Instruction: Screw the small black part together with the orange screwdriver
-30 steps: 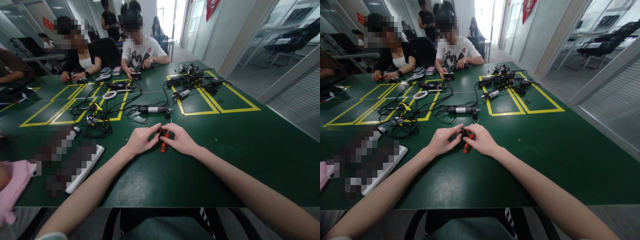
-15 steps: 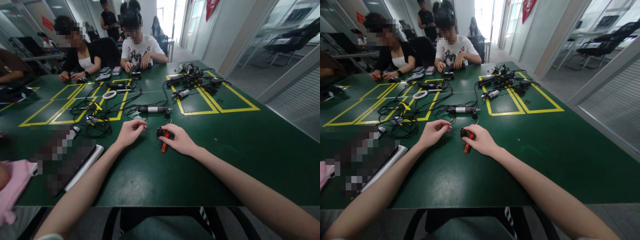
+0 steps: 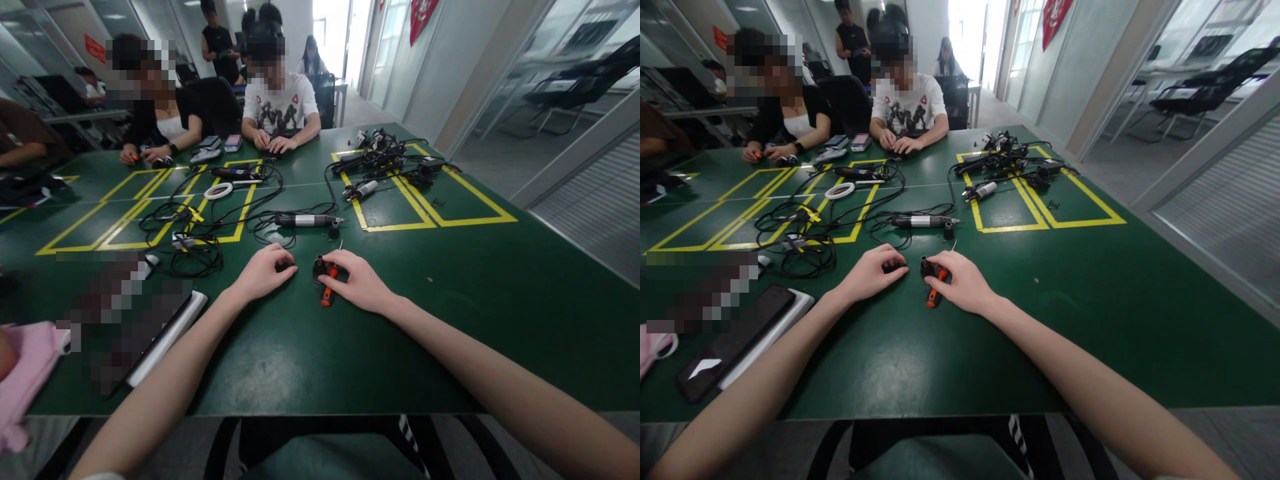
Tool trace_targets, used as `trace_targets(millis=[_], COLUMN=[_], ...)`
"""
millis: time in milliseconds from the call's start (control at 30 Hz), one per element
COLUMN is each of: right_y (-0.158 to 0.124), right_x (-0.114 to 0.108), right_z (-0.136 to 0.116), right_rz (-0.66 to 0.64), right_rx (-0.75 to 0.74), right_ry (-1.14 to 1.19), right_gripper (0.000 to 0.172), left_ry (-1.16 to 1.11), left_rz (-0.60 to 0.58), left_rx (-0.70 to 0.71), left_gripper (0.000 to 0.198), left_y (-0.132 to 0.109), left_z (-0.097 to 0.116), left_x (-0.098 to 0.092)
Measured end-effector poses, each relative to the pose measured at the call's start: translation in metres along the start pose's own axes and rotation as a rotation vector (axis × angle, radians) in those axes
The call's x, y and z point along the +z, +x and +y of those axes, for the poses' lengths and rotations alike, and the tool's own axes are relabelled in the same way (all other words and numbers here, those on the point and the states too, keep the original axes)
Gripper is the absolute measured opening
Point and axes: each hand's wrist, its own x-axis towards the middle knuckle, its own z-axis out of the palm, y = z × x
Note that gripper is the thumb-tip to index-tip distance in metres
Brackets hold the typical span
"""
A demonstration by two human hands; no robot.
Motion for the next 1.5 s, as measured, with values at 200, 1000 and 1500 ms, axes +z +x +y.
trace_targets(millis=[200, 1000, 1500], right_y=[0.000, 0.001, 0.012], right_x=[-0.001, -0.001, -0.029], right_z=[-0.002, -0.005, 0.012], right_rz=[-0.010, 0.004, 0.300], right_rx=[-0.003, 0.009, -0.014], right_ry=[0.001, 0.001, -0.007], right_gripper=[0.024, 0.023, 0.023], left_ry=[0.038, -0.170, -0.177], left_rz=[-0.065, -0.037, 0.013], left_rx=[-0.044, -0.163, -0.120], left_gripper=[0.016, 0.013, 0.015], left_y=[0.001, 0.001, 0.002], left_z=[0.000, -0.008, 0.000], left_x=[-0.005, -0.018, -0.003])
